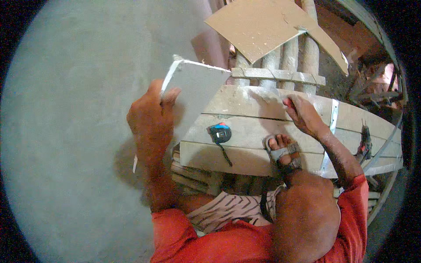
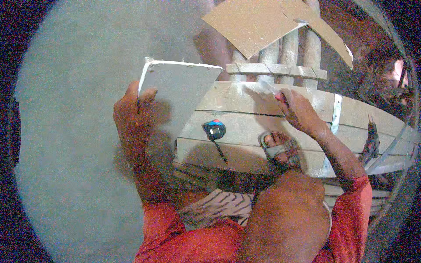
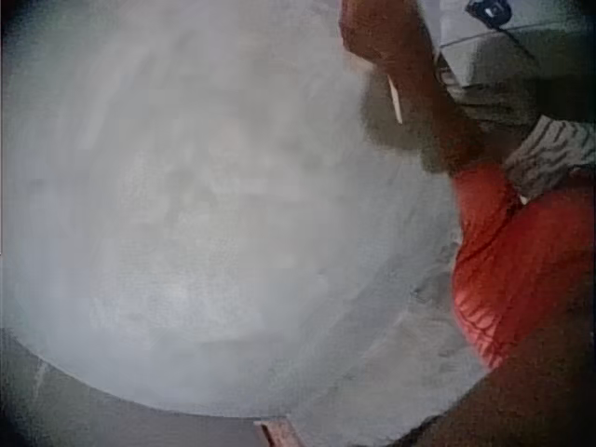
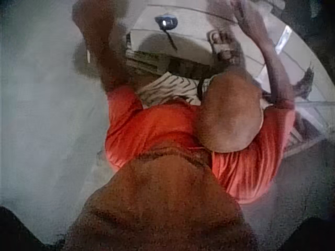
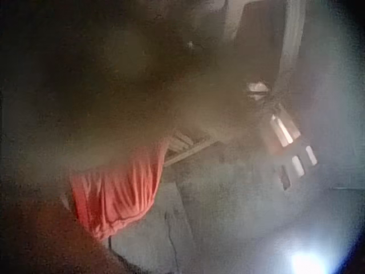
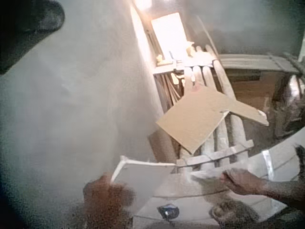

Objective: The person fits a white ceiling tile into a corner frame, removes it to trim the edge with a utility knife, and then reinstalls the trimmed tile back into the ceiling frame.

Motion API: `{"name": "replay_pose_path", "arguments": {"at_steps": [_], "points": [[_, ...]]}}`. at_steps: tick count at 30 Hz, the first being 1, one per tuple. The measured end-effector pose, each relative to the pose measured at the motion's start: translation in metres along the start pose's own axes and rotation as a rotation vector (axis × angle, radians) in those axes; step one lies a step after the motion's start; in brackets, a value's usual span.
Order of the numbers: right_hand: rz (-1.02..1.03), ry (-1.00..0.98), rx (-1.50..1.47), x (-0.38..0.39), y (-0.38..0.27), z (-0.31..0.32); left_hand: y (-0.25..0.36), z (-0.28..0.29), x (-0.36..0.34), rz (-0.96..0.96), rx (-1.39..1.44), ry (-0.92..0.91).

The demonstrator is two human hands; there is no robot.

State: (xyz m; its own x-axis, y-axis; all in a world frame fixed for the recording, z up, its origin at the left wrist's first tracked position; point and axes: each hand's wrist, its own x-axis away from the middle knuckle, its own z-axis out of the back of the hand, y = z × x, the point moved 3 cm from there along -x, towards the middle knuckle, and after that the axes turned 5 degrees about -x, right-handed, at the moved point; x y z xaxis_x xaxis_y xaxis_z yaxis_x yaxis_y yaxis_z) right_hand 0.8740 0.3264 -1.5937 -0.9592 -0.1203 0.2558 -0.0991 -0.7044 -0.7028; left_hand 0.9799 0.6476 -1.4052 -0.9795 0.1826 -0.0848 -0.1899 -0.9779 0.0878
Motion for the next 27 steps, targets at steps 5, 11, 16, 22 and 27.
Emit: {"name": "replay_pose_path", "arguments": {"at_steps": [5,11,16,22,27], "points": [[-0.011,0.031,0.257,0.044,0.101,-0.059,-0.049,0.063,0.024,0.06,0.355,0.197],[0.255,0.285,0.202,-0.012,-0.023,-0.005,-0.086,0.129,0.051,0.217,0.694,0.481],[0.832,0.584,0.034,-0.038,-0.308,0.155,-0.1,0.22,0.078,0.28,0.896,0.595],[0.994,-0.148,0.077,-0.008,-0.547,0.235,-0.123,0.367,0.127,0.392,0.767,0.669],[0.992,-0.202,-0.207,0.044,-0.665,0.27,-0.114,0.511,0.169,0.465,0.73,0.602]]}}
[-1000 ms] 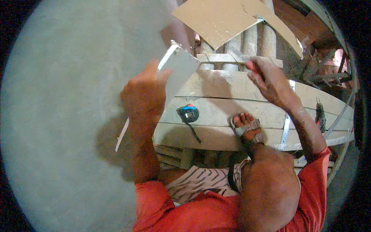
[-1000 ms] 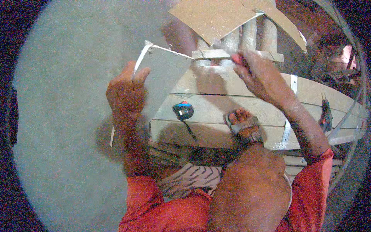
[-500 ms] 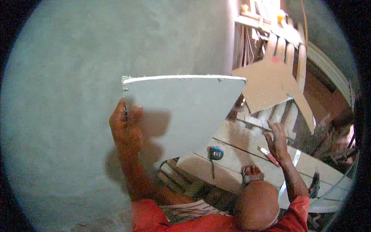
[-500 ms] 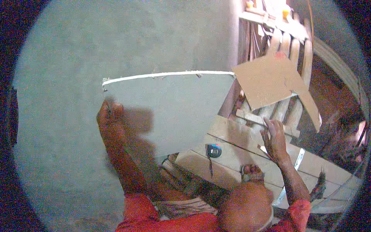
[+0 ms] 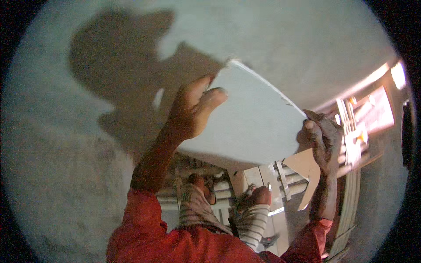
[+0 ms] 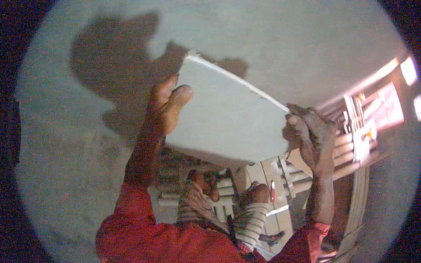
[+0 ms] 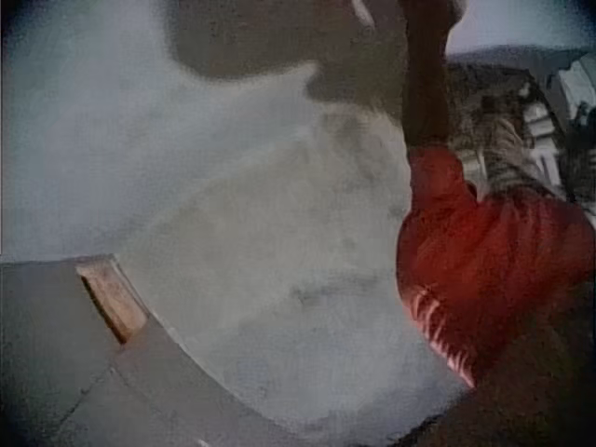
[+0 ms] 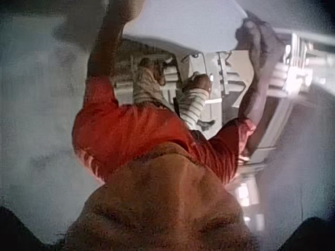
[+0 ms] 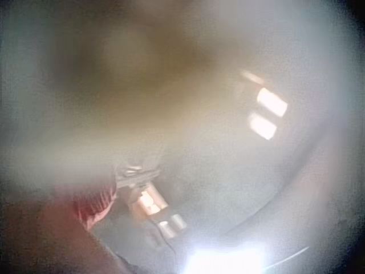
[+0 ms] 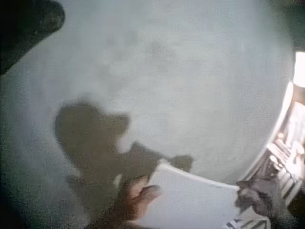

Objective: The person fits a white ceiling tile into a corner frame, removes it to trim the edge with a utility knife, and then reinstalls the trimmed tile back into the ceiling frame.

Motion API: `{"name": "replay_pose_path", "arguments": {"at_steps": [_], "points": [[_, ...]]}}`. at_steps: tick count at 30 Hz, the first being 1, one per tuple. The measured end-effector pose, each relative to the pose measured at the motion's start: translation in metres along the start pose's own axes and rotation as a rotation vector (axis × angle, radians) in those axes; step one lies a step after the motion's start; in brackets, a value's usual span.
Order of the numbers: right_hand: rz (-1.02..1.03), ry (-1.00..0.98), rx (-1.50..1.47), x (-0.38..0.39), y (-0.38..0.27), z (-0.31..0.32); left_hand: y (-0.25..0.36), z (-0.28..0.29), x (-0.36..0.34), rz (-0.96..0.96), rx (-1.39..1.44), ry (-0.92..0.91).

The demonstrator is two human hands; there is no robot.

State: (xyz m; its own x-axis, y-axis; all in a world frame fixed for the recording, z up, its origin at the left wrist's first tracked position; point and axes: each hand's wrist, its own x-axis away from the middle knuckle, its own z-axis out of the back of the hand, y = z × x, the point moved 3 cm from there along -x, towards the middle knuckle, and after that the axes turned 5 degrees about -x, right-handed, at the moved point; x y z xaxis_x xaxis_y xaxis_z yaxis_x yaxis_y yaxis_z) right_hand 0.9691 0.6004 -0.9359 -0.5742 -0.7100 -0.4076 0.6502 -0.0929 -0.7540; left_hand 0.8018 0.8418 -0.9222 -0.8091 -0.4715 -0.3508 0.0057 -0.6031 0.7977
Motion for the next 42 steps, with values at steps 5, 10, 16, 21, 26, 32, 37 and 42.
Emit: {"name": "replay_pose_path", "arguments": {"at_steps": [5,10,16,21,26,32,37,42], "points": [[-0.047,0.091,-0.092,-0.047,-0.046,0.018,0.058,0.085,0.002,0.001,-0.064,0.085],[-0.213,-0.051,-0.142,-0.104,-0.014,0.069,0.091,0.166,0.044,-0.015,-0.097,0.404],[-0.255,-0.552,-0.415,-0.103,-0.044,0.017,0.131,0.265,0.111,0.244,-0.179,0.757],[0.094,-0.606,-0.465,-0.117,-0.203,-0.065,0.15,0.331,0.129,0.042,0.156,0.995],[0.232,-0.549,-0.824,-0.133,-0.325,-0.125,0.165,0.406,0.171,-0.1,0.268,1.121],[0.258,-0.432,-0.872,-0.117,-0.409,-0.09,0.262,0.464,0.201,-0.362,0.044,1.136],[0.637,-0.105,-0.799,-0.063,-0.477,0.035,0.429,0.389,0.22,-0.354,-0.362,1.394],[0.967,0.146,-0.722,0.01,-0.537,0.155,0.499,0.314,0.226,-0.342,-0.499,1.467]]}}
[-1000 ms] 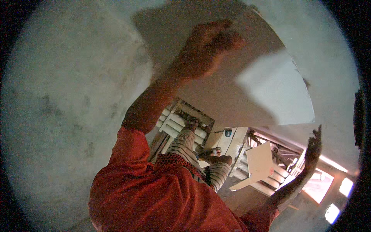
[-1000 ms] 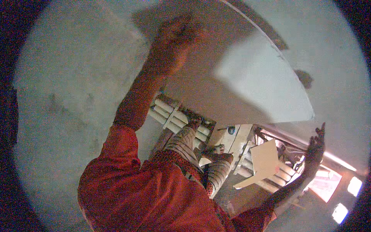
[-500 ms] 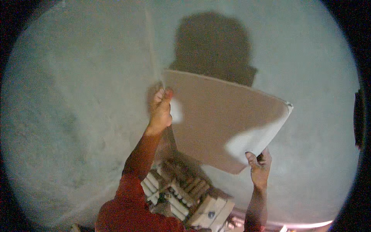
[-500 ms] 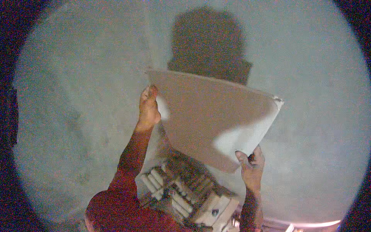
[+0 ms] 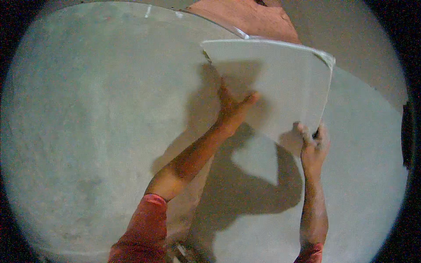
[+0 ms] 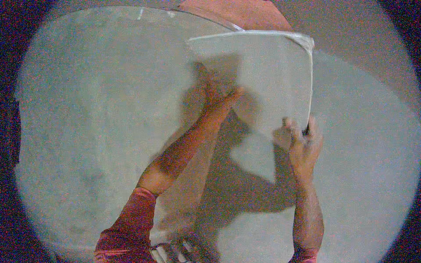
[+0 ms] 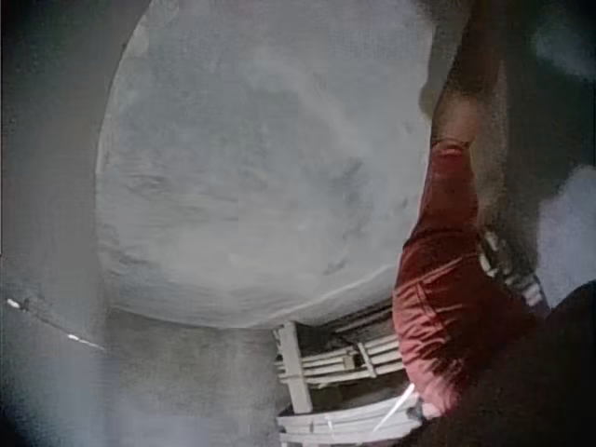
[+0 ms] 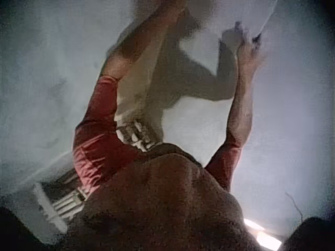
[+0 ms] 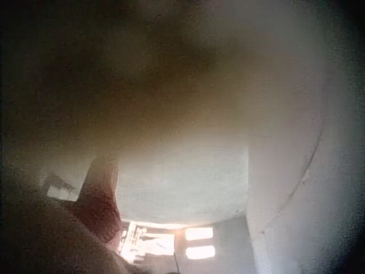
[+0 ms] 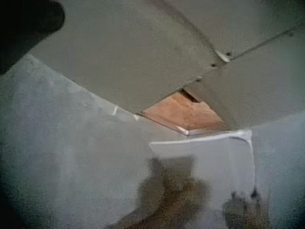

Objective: The person fits a white ceiling tile into a corner frame, removes it to trim the edge with a utility knife, and then reinstalls the trimmed tile back into the ceiling frame.

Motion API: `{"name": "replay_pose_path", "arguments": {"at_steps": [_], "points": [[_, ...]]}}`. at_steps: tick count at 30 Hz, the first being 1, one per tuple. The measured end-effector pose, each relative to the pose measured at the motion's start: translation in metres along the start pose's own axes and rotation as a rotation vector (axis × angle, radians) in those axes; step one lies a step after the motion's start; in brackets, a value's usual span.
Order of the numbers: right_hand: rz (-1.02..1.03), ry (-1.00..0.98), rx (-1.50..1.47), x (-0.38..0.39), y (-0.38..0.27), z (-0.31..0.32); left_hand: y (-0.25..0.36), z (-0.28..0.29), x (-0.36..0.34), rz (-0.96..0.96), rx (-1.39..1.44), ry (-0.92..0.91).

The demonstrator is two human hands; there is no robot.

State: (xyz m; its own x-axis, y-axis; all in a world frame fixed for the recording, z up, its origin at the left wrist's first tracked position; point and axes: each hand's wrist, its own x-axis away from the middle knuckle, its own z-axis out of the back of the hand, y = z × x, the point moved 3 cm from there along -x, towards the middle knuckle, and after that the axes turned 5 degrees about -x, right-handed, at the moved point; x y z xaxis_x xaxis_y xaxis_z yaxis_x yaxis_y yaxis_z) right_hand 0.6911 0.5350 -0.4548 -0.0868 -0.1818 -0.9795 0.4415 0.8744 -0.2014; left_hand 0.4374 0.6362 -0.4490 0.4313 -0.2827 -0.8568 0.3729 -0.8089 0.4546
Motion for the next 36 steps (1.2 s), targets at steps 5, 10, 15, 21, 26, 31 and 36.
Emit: {"name": "replay_pose_path", "arguments": {"at_steps": [5,10,15,21,26,31,36], "points": [[0.223,0.037,0.026,-0.016,-0.123,0.069,0.169,0.038,0.028,0.104,0.423,-0.123],[0.399,0.089,-0.02,-0.01,-0.245,0.165,0.341,0.117,0.09,-0.091,0.562,-0.089],[0.444,0.091,0.024,0.062,-0.401,0.246,0.479,0.225,0.187,-0.061,0.324,0.021],[0.695,0.266,0.259,0.143,-0.579,0.403,0.665,0.303,0.313,-0.045,0.511,0.046],[0.625,0.4,0.401,0.22,-0.745,0.56,0.852,0.376,0.44,-0.038,0.433,0.076],[0.514,0.492,0.181,0.299,-0.906,0.721,1.045,0.447,0.564,-0.081,0.327,0.14],[0.585,0.411,0.04,0.378,-1.031,0.818,1.174,0.539,0.688,0.008,0.241,0.26]]}}
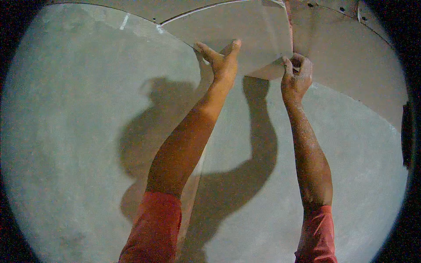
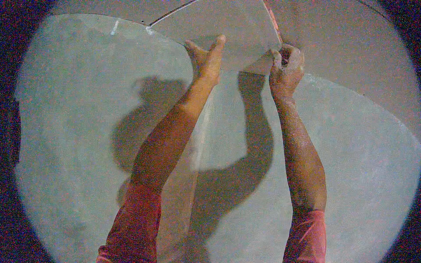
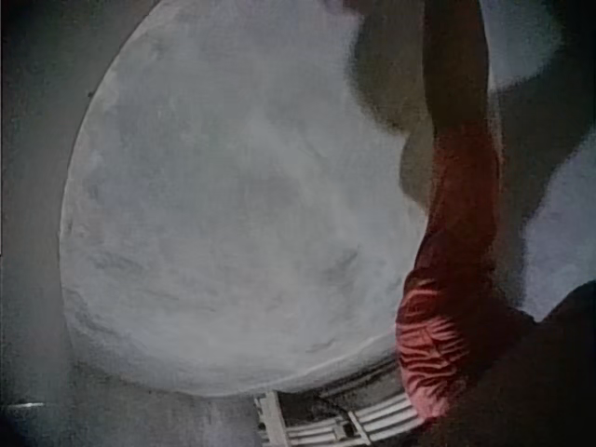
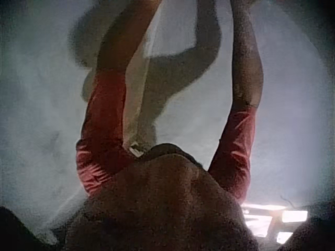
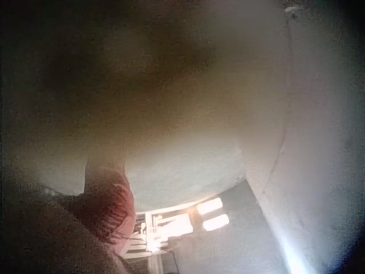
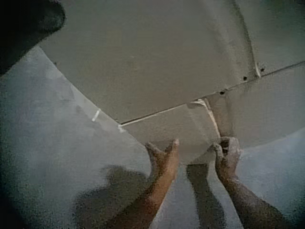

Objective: The person fits a white ceiling tile into a corner frame, removes it to trim the edge with a utility knife, and then reinstalls the trimmed tile back into the ceiling frame.

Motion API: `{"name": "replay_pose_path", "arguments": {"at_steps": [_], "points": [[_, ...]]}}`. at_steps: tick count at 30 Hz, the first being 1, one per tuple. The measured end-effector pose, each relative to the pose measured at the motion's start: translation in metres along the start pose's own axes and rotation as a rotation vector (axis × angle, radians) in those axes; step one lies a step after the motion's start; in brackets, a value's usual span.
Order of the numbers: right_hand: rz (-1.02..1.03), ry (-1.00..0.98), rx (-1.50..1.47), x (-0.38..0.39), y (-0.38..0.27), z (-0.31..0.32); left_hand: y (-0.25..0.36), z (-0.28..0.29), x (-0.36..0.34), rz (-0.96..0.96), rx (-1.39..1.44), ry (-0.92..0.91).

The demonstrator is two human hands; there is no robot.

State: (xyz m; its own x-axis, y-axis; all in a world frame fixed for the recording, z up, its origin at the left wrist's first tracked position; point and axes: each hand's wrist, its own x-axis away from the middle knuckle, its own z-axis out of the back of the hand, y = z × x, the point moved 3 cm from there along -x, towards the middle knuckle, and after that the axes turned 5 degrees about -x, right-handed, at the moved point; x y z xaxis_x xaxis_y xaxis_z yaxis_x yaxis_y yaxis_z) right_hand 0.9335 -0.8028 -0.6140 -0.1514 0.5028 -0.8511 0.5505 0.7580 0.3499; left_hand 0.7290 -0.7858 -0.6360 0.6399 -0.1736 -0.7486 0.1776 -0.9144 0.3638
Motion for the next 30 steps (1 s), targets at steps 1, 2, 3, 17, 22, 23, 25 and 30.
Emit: {"name": "replay_pose_path", "arguments": {"at_steps": [1,2,3,17,22,23,25,30], "points": [[-0.007,0.037,0.004,0.02,-0.017,-0.012,-0.003,0.027,-0.006,-0.033,-0.02,-0.023],[-0.021,0.064,0.012,0.044,-0.03,-0.035,-0.016,0.054,-0.017,-0.064,-0.052,-0.048],[0.006,0.064,0.006,0.046,-0.031,-0.063,-0.023,0.067,-0.037,-0.086,-0.053,-0.032],[-0.255,0.086,0.174,0.195,0.264,-0.587,-0.441,0.047,-0.482,-0.118,0.149,-0.075],[-0.288,-0.085,0.259,0.289,0.392,-0.735,-0.633,0.019,-0.588,-0.118,0.167,-0.08],[-0.26,-0.066,0.208,0.292,0.412,-0.76,-0.656,0.007,-0.612,-0.13,0.194,-0.087],[-0.212,-0.041,0.07,0.304,0.427,-0.808,-0.693,0.0,-0.646,-0.194,0.21,-0.07],[-0.13,0.007,0.115,0.351,0.433,-0.846,-0.763,-0.014,-0.663,-0.261,0.121,-0.01]]}}
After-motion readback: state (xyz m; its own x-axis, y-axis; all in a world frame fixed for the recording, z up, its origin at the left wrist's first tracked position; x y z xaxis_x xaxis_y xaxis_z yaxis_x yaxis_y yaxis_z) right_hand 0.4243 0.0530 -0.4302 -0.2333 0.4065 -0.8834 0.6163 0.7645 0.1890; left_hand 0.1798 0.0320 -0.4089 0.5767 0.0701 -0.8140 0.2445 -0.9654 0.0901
